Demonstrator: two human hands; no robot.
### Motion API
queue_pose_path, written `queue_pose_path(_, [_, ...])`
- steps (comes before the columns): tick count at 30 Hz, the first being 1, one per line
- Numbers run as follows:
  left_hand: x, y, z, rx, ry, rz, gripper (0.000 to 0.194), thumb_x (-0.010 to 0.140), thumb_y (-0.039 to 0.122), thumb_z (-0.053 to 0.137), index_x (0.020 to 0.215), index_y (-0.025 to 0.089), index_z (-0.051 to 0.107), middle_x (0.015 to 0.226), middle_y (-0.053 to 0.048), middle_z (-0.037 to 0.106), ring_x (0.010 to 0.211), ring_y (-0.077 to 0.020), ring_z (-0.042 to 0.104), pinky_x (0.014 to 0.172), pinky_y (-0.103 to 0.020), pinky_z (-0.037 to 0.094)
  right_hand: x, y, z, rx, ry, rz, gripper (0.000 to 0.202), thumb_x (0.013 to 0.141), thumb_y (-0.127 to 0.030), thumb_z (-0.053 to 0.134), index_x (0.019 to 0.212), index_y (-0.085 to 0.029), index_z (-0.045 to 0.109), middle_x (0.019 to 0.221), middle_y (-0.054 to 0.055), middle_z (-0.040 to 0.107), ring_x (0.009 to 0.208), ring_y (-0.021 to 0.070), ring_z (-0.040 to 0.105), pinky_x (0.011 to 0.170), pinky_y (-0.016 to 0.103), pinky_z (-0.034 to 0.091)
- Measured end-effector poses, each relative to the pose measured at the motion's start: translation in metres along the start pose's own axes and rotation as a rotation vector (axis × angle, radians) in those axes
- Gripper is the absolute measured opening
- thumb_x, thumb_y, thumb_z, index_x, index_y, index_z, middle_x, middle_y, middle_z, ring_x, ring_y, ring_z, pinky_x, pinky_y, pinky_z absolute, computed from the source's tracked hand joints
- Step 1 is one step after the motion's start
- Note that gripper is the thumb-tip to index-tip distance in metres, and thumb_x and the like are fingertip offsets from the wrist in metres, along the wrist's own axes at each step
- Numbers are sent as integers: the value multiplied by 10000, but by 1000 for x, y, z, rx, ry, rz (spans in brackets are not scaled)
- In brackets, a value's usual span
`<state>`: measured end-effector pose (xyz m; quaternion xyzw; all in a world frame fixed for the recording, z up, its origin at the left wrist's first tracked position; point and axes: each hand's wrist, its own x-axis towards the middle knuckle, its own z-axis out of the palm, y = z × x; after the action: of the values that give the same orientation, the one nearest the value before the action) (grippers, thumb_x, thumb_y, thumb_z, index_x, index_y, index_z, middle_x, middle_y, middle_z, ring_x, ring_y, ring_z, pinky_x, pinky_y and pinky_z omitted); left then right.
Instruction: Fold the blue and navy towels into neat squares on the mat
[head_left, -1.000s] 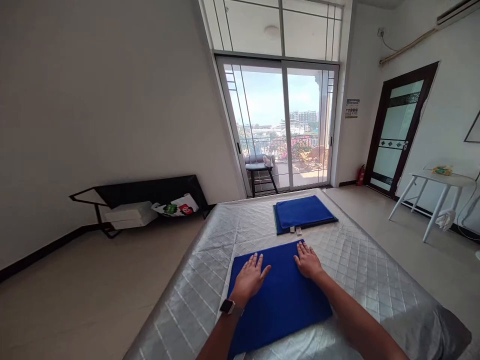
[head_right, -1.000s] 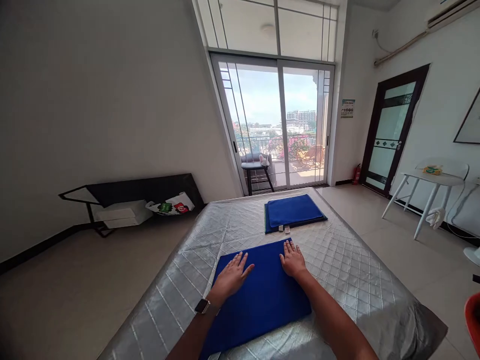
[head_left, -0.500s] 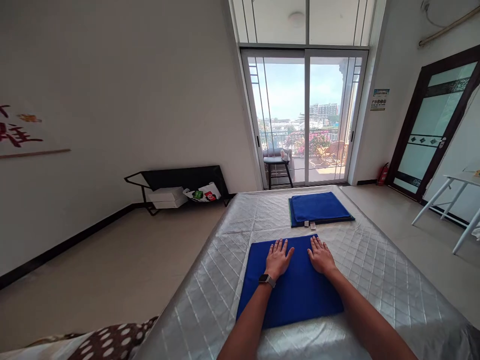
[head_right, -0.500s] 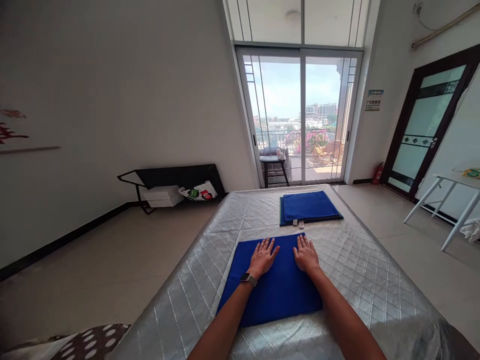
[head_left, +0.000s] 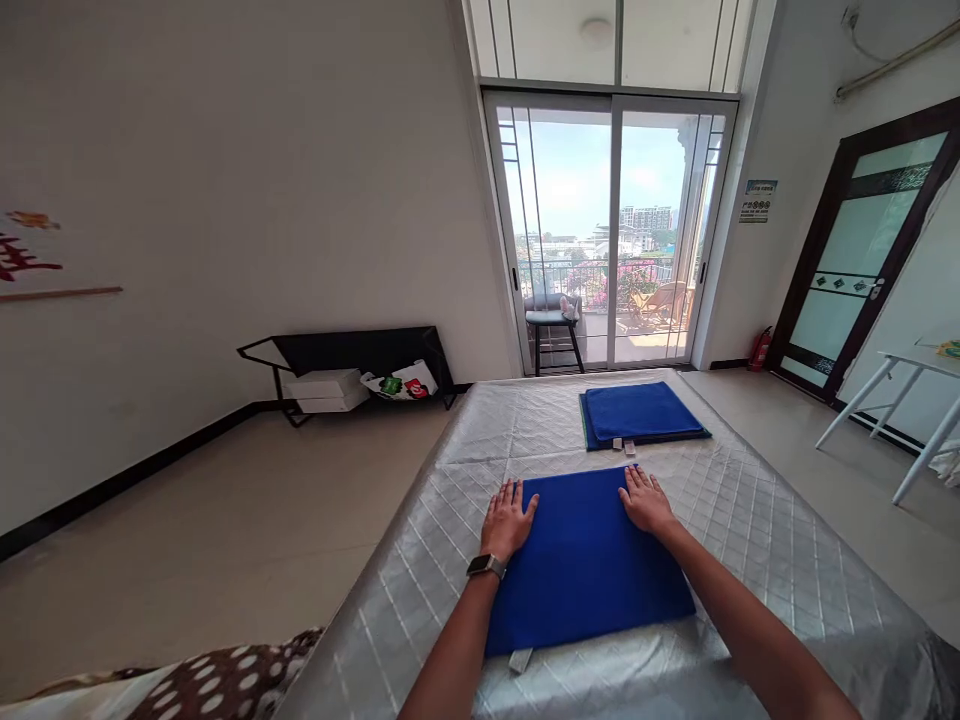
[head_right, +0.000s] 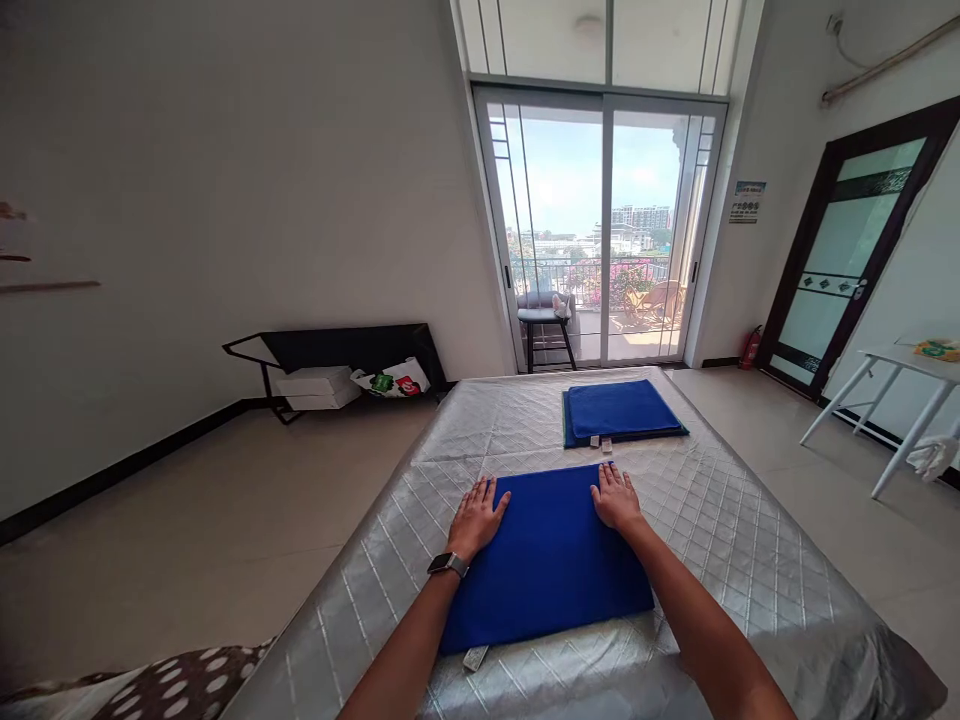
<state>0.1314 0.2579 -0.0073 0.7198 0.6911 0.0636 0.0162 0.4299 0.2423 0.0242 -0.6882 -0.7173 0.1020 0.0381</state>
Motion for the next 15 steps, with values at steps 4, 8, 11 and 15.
queue_pose_path(4, [1, -2, 2, 16, 16, 1, 714, 1005, 540, 188, 1547, 96, 323, 1617, -163, 308, 1519, -277, 235, 1222, -456, 217, 8, -5, 1, 4, 42, 15, 652, 1017, -398, 214, 1591, -89, 215, 1647, 115, 240, 1539, 184, 123, 1229, 394, 91])
queue_pose_path(8, [2, -3, 6, 22, 13, -2, 736, 1000, 553, 192, 1548, 77, 316, 1619, -170, 299, 1516, -280, 242, 1224, -450, 224, 9, -5, 5, 13, 62, 27, 655, 1015, -399, 220, 1589, -81, 221, 1644, 121, 246, 1539, 188, 130, 1226, 395, 104])
queue_pose_path(11, [3, -4, 9, 28, 37, 0, 729, 1001, 544, 190, 1543, 76, 328, 1612, -176, 317, 1510, -284, 260, 1219, -460, 237, 8, -5, 6, 21, 78, 27, 654, 1015, -402, 227, 1585, -81, 237, 1638, 118, 266, 1537, 186, 142, 1226, 386, 106])
queue_pose_path(15, [2, -4, 9, 39, 40, 6, 734, 1000, 548, 187, 1542, 74, 332, 1607, -173, 332, 1511, -287, 256, 1224, -457, 228, 7, -5, 5, 39, 94, 28, 654, 1013, -402, 244, 1578, -73, 257, 1629, 124, 288, 1534, 192, 161, 1225, 386, 115])
